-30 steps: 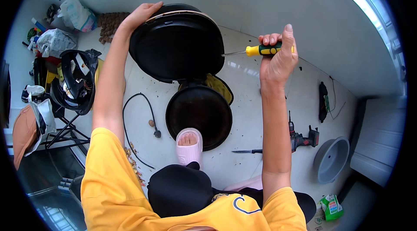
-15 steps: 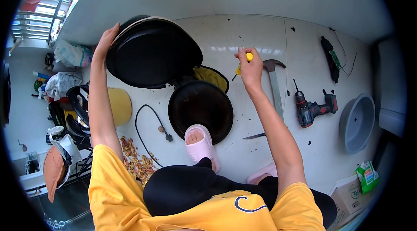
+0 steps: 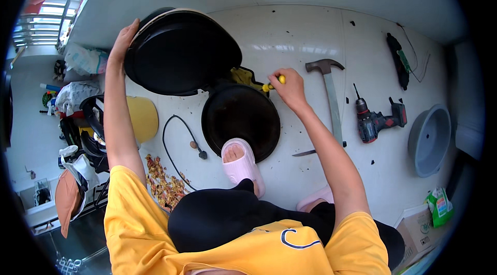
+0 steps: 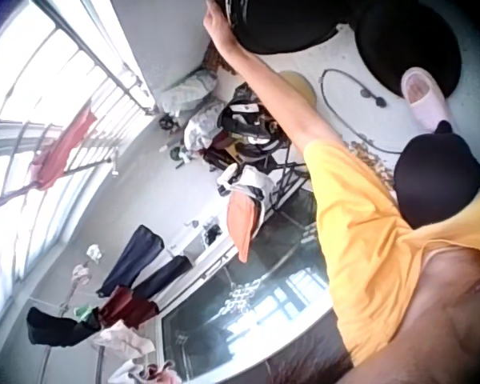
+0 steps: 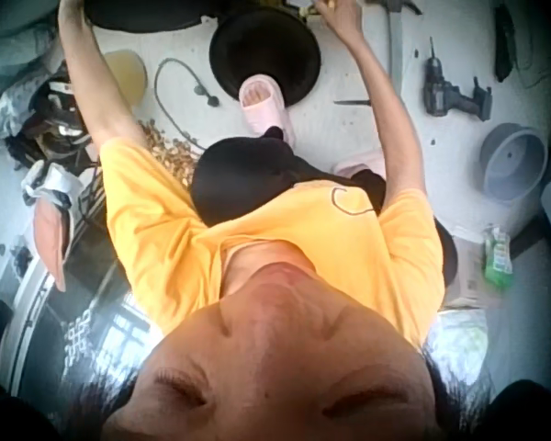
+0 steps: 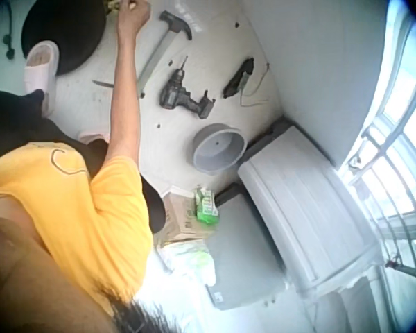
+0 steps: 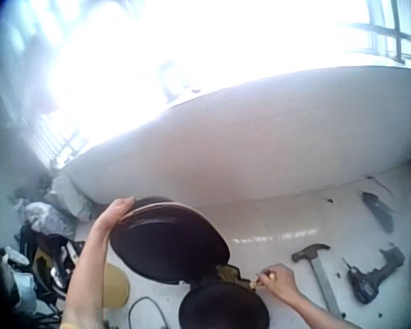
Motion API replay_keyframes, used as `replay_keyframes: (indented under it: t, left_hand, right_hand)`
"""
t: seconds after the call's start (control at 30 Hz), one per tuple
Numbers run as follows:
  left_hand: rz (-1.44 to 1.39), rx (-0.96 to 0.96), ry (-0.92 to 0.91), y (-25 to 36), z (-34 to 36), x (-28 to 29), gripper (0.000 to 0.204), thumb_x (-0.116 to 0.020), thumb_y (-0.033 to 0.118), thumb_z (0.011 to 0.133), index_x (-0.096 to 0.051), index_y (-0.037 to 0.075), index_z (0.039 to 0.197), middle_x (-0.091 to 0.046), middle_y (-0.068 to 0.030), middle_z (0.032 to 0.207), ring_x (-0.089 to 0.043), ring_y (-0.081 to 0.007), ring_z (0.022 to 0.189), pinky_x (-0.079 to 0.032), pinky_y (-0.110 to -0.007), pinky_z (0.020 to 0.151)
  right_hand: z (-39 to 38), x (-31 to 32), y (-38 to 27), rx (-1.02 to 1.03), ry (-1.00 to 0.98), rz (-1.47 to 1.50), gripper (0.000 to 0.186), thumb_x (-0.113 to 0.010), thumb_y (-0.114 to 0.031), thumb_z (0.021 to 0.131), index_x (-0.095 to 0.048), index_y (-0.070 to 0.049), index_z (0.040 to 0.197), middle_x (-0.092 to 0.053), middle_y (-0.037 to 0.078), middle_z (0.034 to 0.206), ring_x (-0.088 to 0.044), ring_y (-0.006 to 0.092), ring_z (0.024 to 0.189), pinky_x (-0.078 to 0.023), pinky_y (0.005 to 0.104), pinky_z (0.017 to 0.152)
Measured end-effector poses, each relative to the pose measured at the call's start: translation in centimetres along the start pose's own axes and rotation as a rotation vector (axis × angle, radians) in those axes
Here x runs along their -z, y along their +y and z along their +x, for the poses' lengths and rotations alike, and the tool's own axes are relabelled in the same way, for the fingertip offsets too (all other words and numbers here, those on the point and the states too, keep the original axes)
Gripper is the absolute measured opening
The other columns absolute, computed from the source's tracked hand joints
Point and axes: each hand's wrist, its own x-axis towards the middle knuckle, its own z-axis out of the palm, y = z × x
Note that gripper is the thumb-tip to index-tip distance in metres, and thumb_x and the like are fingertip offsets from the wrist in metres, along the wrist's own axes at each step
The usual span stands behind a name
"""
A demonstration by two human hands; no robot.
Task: The person disassembles a round electric grill, removes debris from the heating element, and uses a screwdriver to pry open the casing. They handle the grill plates, a cloth, and various tools while working on the floor.
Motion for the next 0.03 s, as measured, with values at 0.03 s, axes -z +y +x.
replay_keyframes:
  t: [0.03]
  left_hand:
    - [0.114,0.024,0.000,-0.78,0.47,1.30,0.045,-0.048,0.042,0.092,-0.062,0.001,0.103,-0.065,-0.0015,0.084,-0.058,-0.0076,0.073,-0.048,-0.024,0.074]
  right_hand:
    - [0.34,0.96,-0.14,-0.058,-0.202,-0.022,0.023,-0.064,-0.029,0.082,-0.067,-0.008,0.091,-0.065,0.008,0.082,-0.061,0.0231,0.083,-0.048,0.0334,0.079]
